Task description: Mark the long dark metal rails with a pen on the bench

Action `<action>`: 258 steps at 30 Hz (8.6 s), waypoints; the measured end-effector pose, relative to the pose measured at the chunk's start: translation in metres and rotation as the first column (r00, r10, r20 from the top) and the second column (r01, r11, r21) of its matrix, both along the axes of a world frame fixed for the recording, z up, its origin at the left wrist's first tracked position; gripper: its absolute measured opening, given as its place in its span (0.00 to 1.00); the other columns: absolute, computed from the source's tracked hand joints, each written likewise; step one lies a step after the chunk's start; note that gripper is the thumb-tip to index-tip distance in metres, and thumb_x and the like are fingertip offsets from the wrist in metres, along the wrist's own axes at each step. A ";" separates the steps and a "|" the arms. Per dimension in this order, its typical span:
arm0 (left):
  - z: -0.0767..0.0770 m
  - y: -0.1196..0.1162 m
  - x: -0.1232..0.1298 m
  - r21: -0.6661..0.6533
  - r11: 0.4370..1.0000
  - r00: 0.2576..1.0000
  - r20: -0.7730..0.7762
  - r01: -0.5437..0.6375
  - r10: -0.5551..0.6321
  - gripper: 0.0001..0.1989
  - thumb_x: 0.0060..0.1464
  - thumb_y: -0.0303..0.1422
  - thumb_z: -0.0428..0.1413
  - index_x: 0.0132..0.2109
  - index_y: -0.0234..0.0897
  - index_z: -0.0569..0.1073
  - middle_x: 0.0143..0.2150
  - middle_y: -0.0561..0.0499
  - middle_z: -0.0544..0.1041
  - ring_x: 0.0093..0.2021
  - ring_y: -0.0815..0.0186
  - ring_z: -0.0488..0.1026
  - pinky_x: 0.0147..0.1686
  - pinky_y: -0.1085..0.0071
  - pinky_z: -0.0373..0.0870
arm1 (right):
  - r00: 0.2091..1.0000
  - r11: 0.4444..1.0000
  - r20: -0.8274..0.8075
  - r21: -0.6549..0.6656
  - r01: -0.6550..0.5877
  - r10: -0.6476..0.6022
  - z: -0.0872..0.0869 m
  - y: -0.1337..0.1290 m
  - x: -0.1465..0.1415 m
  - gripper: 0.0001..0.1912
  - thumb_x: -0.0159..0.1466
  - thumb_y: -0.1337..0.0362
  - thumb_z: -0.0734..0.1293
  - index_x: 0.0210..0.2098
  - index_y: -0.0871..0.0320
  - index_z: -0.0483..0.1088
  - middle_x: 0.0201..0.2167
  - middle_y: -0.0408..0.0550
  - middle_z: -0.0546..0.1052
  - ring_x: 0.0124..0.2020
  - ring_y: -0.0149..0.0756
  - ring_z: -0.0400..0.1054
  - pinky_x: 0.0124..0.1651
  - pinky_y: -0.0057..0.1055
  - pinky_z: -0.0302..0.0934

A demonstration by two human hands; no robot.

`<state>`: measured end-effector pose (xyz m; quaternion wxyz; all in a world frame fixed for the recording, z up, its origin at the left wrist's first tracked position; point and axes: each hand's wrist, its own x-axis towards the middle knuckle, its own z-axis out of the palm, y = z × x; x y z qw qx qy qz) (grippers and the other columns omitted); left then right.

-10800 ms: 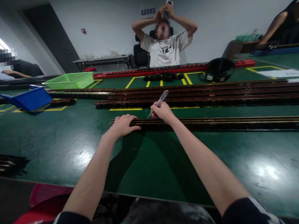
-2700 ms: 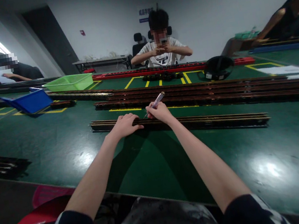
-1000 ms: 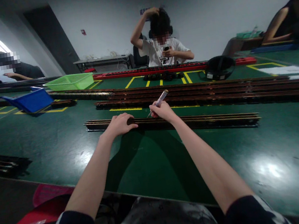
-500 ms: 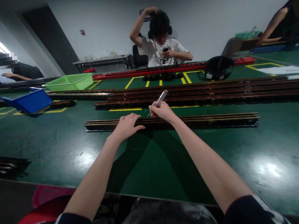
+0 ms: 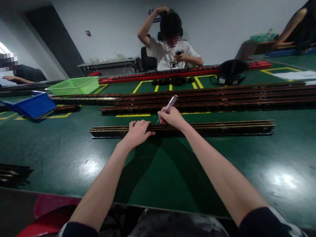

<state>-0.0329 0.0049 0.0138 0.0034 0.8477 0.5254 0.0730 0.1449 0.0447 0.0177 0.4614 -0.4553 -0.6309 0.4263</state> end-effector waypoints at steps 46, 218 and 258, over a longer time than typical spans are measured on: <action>0.009 0.011 -0.028 -0.150 0.986 0.997 -0.020 -0.078 0.076 0.22 0.60 0.43 0.48 0.56 0.37 0.66 0.57 0.40 0.68 0.59 0.53 0.62 0.58 0.53 0.53 | 1.000 0.998 0.005 -0.054 -0.025 0.025 0.005 -0.002 -0.001 0.12 0.59 0.75 0.63 0.19 0.61 0.65 0.13 0.42 0.71 0.15 0.25 0.65 0.22 0.20 0.62; 0.010 0.008 -0.023 -0.033 0.999 0.999 -0.031 -0.024 0.023 0.26 0.55 0.50 0.51 0.51 0.34 0.70 0.52 0.40 0.74 0.53 0.51 0.68 0.51 0.55 0.60 | 0.999 1.000 0.033 -0.028 -0.013 0.014 0.000 0.001 0.002 0.13 0.62 0.71 0.64 0.21 0.61 0.65 0.15 0.43 0.72 0.17 0.27 0.67 0.25 0.22 0.65; 0.009 0.011 -0.038 -0.053 0.997 0.997 -0.042 -0.064 0.062 0.27 0.56 0.50 0.51 0.54 0.36 0.69 0.54 0.40 0.72 0.54 0.50 0.68 0.52 0.54 0.61 | 0.999 0.999 0.044 -0.018 -0.028 0.029 0.002 -0.003 0.000 0.11 0.61 0.70 0.65 0.21 0.61 0.66 0.14 0.42 0.70 0.17 0.26 0.65 0.24 0.22 0.63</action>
